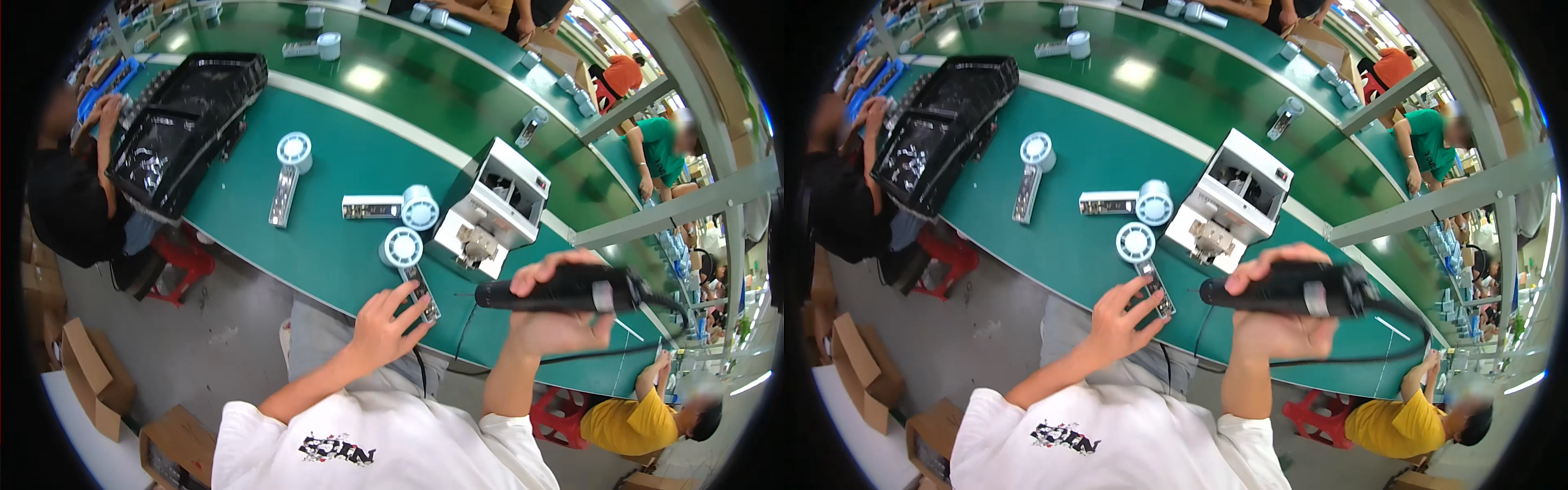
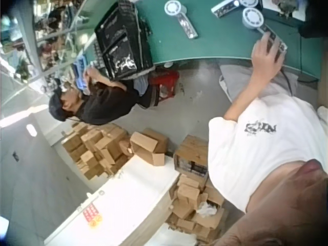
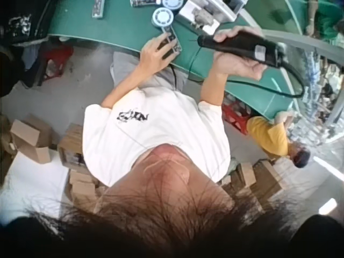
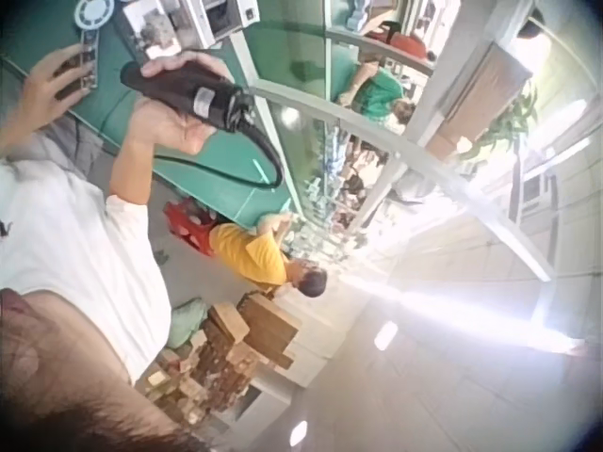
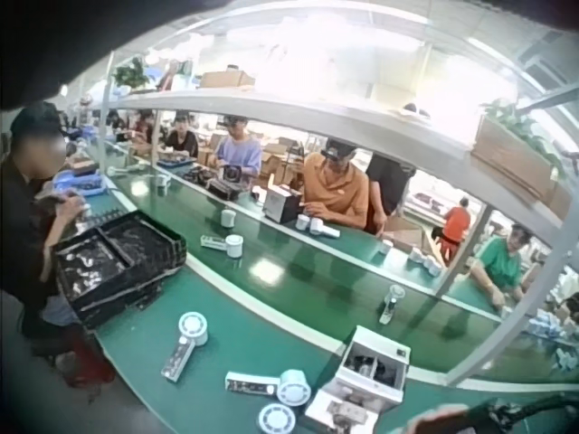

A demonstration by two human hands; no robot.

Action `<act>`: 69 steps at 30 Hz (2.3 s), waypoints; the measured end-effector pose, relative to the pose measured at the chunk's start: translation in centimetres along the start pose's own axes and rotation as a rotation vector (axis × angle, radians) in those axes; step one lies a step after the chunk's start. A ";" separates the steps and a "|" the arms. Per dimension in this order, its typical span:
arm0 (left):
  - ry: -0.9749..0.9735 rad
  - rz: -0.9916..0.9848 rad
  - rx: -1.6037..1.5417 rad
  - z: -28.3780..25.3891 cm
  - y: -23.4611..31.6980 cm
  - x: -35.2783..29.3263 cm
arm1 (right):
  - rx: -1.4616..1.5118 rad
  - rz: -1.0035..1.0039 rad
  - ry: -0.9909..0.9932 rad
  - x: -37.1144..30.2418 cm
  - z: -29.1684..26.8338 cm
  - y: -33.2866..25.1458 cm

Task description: Fasten a circuit board component onto a small fan assembly using an electric screwdriver.

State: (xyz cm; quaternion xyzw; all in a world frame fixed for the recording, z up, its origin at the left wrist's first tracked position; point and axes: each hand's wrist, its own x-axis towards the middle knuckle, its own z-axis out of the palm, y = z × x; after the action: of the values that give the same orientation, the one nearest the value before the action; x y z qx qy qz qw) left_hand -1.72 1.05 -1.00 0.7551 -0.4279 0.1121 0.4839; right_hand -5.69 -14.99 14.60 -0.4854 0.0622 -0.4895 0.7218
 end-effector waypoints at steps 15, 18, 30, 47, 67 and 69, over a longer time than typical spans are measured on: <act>-0.030 0.028 0.007 0.7 -1.0 -0.6 | -0.047 -0.072 -0.190 -6.6 -0.9 -1.0; -0.034 0.026 0.012 0.6 -1.0 -0.9 | -0.018 -0.024 -0.139 -6.7 -0.7 -0.7; -0.027 0.039 0.020 0.7 -1.1 -0.7 | -0.071 0.028 -0.198 -7.0 -0.7 0.1; -0.031 0.056 0.030 0.7 -1.0 -0.4 | -0.068 0.098 -0.501 -5.4 -1.2 -0.2; 0.005 0.037 0.099 0.9 -0.5 -0.3 | 0.019 0.091 0.008 2.5 0.6 1.2; -0.004 0.033 0.086 0.9 -0.4 -0.1 | -0.022 -0.024 0.001 0.5 -0.5 0.3</act>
State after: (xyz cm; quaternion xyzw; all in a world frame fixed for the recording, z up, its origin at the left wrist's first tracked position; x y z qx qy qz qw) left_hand -1.75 0.45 -1.78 0.7684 -0.4359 0.1368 0.4481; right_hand -5.54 -15.68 14.27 -0.4937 0.0625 -0.4976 0.7104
